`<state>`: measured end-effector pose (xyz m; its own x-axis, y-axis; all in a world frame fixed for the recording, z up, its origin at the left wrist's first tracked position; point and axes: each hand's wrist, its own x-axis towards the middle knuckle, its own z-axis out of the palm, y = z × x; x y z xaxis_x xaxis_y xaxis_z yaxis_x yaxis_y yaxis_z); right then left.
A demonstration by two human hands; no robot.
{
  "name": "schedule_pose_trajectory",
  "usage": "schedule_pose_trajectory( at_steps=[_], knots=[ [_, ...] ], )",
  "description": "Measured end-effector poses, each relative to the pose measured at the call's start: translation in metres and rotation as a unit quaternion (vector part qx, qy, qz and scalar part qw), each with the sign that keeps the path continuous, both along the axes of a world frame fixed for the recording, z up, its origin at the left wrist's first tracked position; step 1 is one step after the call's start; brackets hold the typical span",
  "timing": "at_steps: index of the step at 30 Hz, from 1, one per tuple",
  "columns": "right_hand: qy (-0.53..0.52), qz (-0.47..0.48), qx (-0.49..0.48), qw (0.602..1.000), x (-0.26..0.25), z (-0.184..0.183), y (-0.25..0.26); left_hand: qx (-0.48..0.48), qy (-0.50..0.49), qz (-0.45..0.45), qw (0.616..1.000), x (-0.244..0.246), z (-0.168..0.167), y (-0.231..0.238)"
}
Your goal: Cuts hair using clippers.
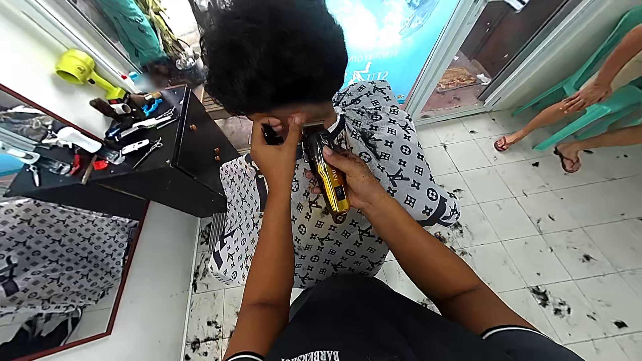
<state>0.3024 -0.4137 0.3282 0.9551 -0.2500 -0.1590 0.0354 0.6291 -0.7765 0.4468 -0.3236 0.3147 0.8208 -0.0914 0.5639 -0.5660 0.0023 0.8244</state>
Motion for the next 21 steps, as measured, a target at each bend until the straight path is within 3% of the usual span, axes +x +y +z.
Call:
schedule_pose_trajectory(
  at_steps=[10, 21],
  knots=[
    [-0.015, 0.015, -0.019, 1.0, 0.031, 0.025, 0.01, 0.015, 0.023, 0.035, 0.999, 0.013, -0.026, 0.004],
    [-0.052, -0.007, 0.003, 0.999, 0.029, 0.011, 0.014, 0.044, 0.053, 0.047, 0.997, 0.007, -0.022, 0.005]
  ],
)
